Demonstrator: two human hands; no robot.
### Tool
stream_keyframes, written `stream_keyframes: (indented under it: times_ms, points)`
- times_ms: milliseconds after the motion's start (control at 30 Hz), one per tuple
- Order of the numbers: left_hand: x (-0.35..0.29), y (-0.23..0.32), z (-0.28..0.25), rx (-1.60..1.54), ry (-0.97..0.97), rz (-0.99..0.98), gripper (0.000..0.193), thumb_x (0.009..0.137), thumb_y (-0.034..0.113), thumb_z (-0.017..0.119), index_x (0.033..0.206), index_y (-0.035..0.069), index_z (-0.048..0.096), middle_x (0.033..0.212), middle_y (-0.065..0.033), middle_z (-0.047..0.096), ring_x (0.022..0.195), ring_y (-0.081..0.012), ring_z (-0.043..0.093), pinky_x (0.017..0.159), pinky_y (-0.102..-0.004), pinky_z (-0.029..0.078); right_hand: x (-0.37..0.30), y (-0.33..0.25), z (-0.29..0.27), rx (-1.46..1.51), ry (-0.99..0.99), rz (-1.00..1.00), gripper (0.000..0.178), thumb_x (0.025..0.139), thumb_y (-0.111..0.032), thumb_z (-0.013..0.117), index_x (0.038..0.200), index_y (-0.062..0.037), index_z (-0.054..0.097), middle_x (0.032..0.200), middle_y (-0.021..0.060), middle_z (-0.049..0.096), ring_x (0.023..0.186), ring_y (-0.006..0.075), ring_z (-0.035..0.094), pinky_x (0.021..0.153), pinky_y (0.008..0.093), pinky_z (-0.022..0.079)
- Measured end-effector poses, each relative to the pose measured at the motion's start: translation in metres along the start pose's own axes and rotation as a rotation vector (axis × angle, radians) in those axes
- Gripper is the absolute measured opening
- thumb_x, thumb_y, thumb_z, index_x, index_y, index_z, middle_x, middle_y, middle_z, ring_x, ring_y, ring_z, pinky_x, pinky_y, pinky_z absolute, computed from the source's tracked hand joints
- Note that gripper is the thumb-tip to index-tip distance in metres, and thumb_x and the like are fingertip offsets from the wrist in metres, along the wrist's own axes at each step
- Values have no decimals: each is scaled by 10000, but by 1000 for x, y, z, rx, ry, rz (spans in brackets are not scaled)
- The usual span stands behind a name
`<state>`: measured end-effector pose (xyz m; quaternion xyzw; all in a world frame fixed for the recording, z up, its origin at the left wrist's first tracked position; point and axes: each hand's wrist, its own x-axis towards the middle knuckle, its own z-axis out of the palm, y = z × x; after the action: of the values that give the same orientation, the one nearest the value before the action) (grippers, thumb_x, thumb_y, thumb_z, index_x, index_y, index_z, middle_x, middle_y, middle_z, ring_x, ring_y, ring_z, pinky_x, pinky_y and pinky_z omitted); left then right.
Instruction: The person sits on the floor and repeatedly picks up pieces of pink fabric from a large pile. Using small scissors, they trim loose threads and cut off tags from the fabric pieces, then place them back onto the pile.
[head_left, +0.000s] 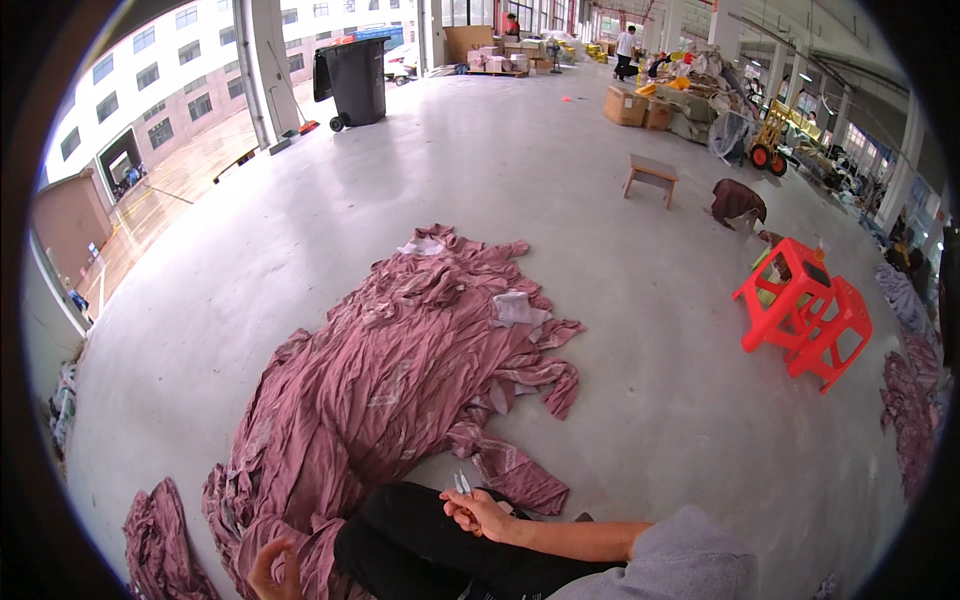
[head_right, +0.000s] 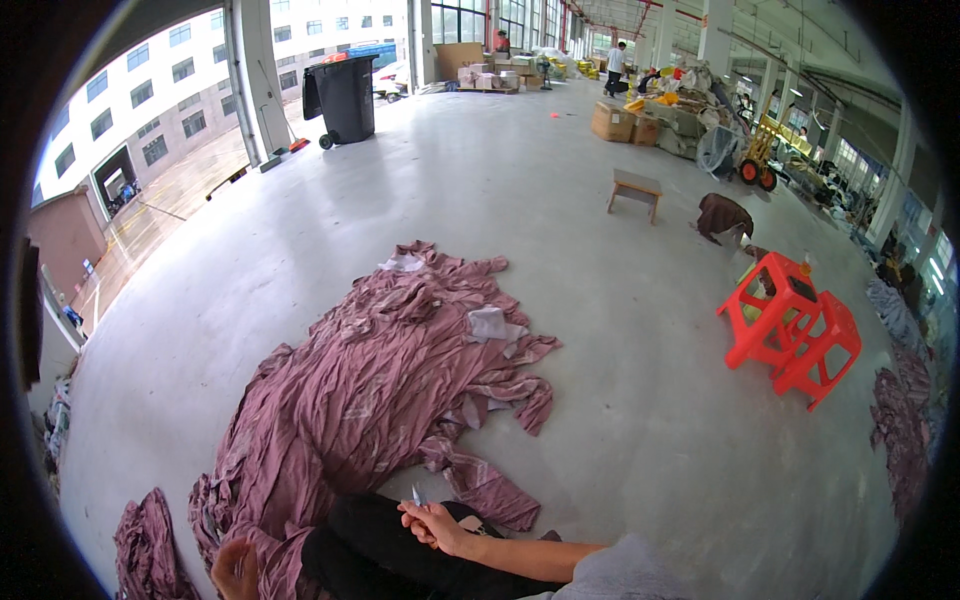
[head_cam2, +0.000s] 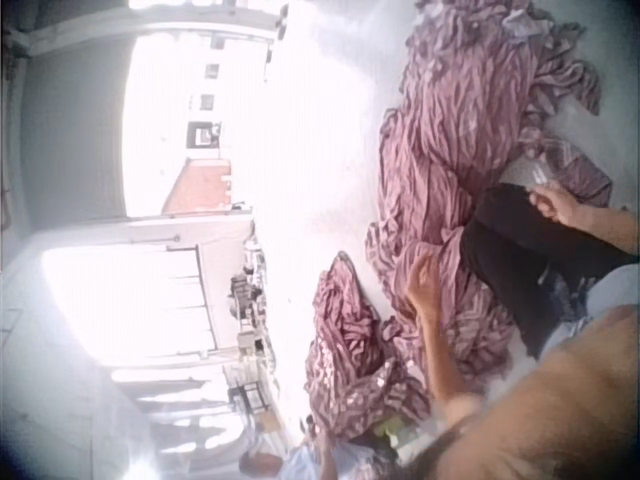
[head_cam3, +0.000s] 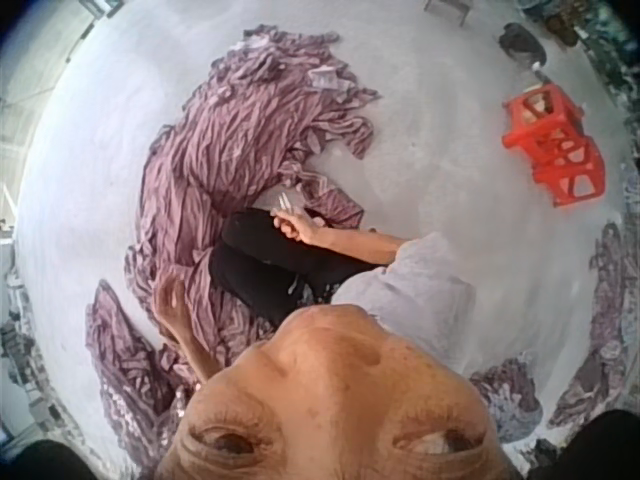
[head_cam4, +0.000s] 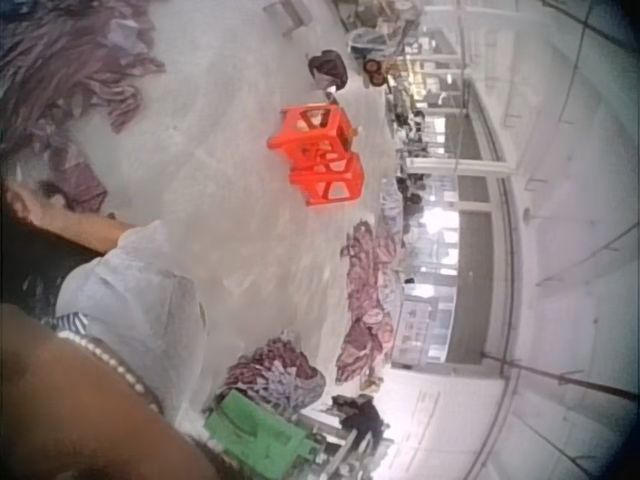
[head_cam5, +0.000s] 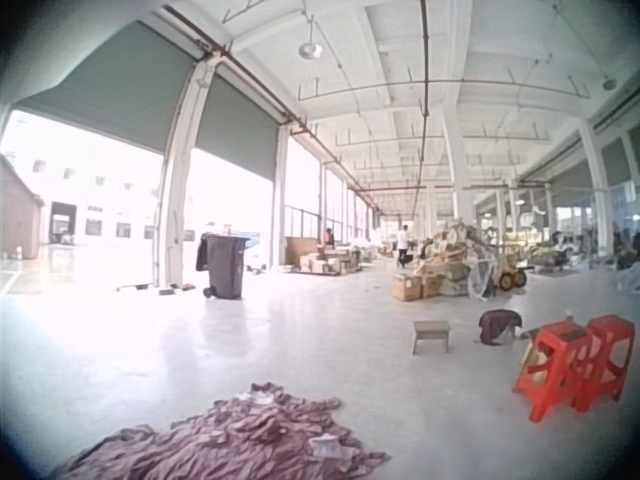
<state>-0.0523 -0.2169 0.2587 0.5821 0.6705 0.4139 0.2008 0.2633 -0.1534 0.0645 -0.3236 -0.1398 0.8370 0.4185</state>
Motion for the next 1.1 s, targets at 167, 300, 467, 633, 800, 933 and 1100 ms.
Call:
stream_keyframes:
  times_ms: [167,300,467,633,800,933,1100]
  points:
    - [22,125,41,-777,-289,237,201,887,65,606,1075,-5,613,986,-178,660,946,-261,623,834,-361,496,-12,8,6,-248,8,-194,178,949,-175,545,1056,-32,545,765,19,559,550,51,444,447,193,337]
    - [20,216,55,-1145,-590,421,247,918,173,540,1070,-9,611,961,-231,644,990,-383,574,864,-458,462,-21,21,16,-731,12,-502,174,946,-178,546,1016,-19,553,751,3,548,637,72,505,602,211,428]
    - [22,253,73,-1336,-916,744,384,938,262,477,1172,-29,568,1035,-321,607,1011,-419,567,885,-507,427,-39,18,38,-1156,-60,-627,225,825,-94,648,1030,-63,561,759,108,629,679,216,648,599,294,489]
    - [29,256,105,-1480,-999,954,427,955,300,455,1200,-36,553,1095,-350,582,1031,-453,561,903,-522,405,-34,22,35,-1104,-65,-761,206,829,-65,658,1014,-59,567,680,71,555,578,148,535,526,261,414]
    - [15,268,102,-1590,-1037,731,380,952,294,483,1184,17,601,1102,-348,584,1050,-452,561,917,-540,396,-31,24,33,-1085,-81,-838,248,790,-18,670,1012,-58,568,687,64,559,560,136,535,522,253,415]
    - [9,256,121,-1720,-1081,741,325,944,270,522,1160,53,631,1112,-338,587,1063,-441,561,920,-557,404,-31,24,33,-1119,-120,-850,281,766,11,654,1022,-56,559,709,78,569,605,166,579,551,271,441]
    - [1,263,123,-1826,-1085,551,270,918,230,583,1117,62,654,1118,-307,600,1081,-414,558,938,-570,410,-53,-5,54,-1111,-179,-803,314,755,14,652,1043,-58,550,710,77,563,617,190,585,565,281,448]
